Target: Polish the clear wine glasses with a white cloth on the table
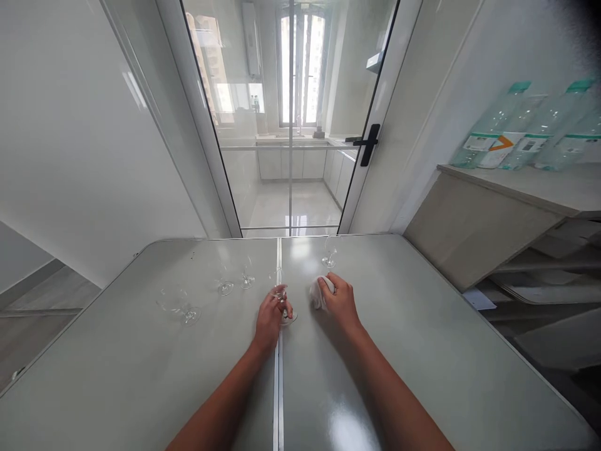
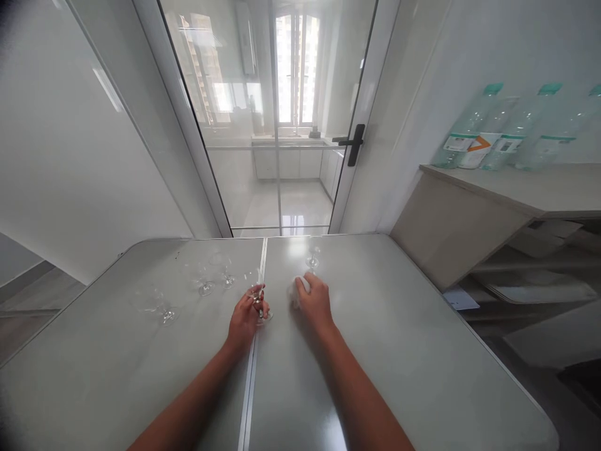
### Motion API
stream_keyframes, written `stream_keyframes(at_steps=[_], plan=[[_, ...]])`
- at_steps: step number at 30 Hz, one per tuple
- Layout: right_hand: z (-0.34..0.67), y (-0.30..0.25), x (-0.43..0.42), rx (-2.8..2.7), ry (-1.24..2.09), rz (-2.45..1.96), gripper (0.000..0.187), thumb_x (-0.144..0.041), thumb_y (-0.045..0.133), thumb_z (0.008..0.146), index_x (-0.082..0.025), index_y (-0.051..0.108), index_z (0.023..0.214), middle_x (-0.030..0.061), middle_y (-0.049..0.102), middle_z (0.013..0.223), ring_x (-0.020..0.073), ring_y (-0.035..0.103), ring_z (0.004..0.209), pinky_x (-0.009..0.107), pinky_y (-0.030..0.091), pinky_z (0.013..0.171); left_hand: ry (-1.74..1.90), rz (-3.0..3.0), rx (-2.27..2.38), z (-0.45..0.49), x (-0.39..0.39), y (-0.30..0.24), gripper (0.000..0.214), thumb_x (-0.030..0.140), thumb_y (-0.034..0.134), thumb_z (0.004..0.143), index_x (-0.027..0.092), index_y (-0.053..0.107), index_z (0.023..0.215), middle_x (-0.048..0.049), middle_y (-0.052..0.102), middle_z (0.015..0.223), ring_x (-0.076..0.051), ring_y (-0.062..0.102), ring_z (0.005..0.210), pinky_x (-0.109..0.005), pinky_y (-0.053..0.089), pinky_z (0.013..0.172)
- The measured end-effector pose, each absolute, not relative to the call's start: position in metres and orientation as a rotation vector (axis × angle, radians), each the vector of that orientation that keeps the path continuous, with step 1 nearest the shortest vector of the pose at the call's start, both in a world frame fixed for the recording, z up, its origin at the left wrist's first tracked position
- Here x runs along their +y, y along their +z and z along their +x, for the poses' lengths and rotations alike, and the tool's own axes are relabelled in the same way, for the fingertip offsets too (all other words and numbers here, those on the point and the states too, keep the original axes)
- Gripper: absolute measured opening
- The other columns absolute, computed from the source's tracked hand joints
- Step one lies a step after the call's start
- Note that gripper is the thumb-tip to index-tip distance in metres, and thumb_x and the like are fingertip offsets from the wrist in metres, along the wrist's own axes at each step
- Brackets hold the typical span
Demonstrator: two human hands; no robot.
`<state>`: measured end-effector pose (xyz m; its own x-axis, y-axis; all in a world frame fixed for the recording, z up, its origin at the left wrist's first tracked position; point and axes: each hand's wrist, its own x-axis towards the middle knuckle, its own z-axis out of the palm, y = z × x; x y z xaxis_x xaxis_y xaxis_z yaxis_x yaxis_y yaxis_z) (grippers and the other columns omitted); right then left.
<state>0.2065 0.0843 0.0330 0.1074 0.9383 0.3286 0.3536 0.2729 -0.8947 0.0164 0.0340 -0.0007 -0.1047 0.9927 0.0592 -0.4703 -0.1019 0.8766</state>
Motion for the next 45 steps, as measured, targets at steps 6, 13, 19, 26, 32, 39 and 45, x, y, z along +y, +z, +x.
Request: stream_keyframes(at_steps=[6, 13, 19, 26, 32, 39, 45], plan=[[0.189, 0.039, 0.075, -0.933, 1.393, -0.931, 0.032, -0.053, 0.066, 0.087, -0.021, 0.067, 0.088, 0.003, 0.064, 0.082, 0.0206, 0.054, 0.074, 0.03, 0.043, 0.067, 1.289, 1.112, 0.873, 0.019, 0.029, -0.001, 0.052, 0.052, 0.069, 0.088, 0.013, 0.065, 0.122, 0.0016, 0.056, 0.073, -0.008, 0.049, 0.05, -0.024, 0.037, 0.054], [0.181, 0.044, 0.066, -0.884, 1.755, -0.603, 0.039, -0.058, 0.049, 0.096, -0.025, 0.07, 0.103, 0.0043, 0.071, 0.094, 0.0237, 0.063, 0.085, 0.037, 0.05, 0.077, 1.203, 1.037, 0.726, 0.021, 0.028, -0.007, 0.044, 0.058, 0.07, 0.086, 0.016, 0.055, 0.089, 0.0062, 0.045, 0.06, -0.006, 0.042, 0.045, -0.021, 0.029, 0.047], [0.165, 0.033, 0.055, -1.163, 1.608, -0.697, 0.045, -0.06, 0.048, 0.099, -0.022, 0.067, 0.114, 0.0064, 0.069, 0.095, 0.023, 0.061, 0.086, 0.037, 0.051, 0.079, 1.355, 1.061, 0.885, 0.021, 0.028, 0.002, 0.044, 0.058, 0.069, 0.086, 0.017, 0.054, 0.081, 0.0057, 0.046, 0.058, -0.006, 0.039, 0.045, -0.022, 0.028, 0.047], [0.163, 0.036, 0.052, -1.988, 0.625, -0.685, 0.046, -0.03, 0.047, 0.102, -0.028, 0.051, 0.147, 0.0079, 0.042, 0.159, 0.0336, 0.014, 0.156, 0.061, 0.023, 0.121, 1.417, 1.231, 1.101, 0.02, 0.025, 0.005, 0.034, 0.052, 0.063, 0.09, 0.02, 0.056, 0.081, 0.005, 0.05, 0.056, -0.011, 0.046, 0.049, -0.024, 0.037, 0.051], [0.186, 0.057, 0.058, -2.233, 0.546, -0.607, 0.037, -0.022, 0.061, 0.092, -0.038, 0.071, 0.124, -0.0001, 0.068, 0.132, 0.0334, 0.042, 0.144, 0.063, 0.014, 0.125, 1.411, 1.529, 1.276, 0.017, 0.02, 0.0, 0.016, 0.028, 0.067, 0.081, 0.022, 0.058, 0.069, 0.0009, 0.057, 0.058, -0.015, 0.046, 0.053, -0.026, 0.033, 0.057], [0.217, 0.072, 0.065, -1.887, 1.241, -0.57, 0.035, -0.046, 0.054, 0.097, -0.026, 0.081, 0.088, 0.0098, 0.074, 0.093, 0.0303, 0.066, 0.091, 0.05, 0.049, 0.089, 1.228, 1.766, 1.133, 0.02, 0.011, -0.004, 0.004, 0.029, 0.068, 0.084, 0.025, 0.07, 0.082, -0.003, 0.06, 0.063, -0.017, 0.048, 0.053, -0.028, 0.031, 0.058], [0.214, 0.072, 0.064, -1.377, 1.793, -0.475, 0.047, -0.063, 0.061, 0.085, -0.019, 0.076, 0.08, 0.0113, 0.071, 0.092, 0.0303, 0.066, 0.09, 0.047, 0.051, 0.086, 1.236, 1.728, 1.073, 0.02, 0.008, -0.001, 0.012, 0.034, 0.068, 0.085, 0.023, 0.069, 0.08, -0.0026, 0.061, 0.065, -0.017, 0.05, 0.056, -0.028, 0.037, 0.061]])
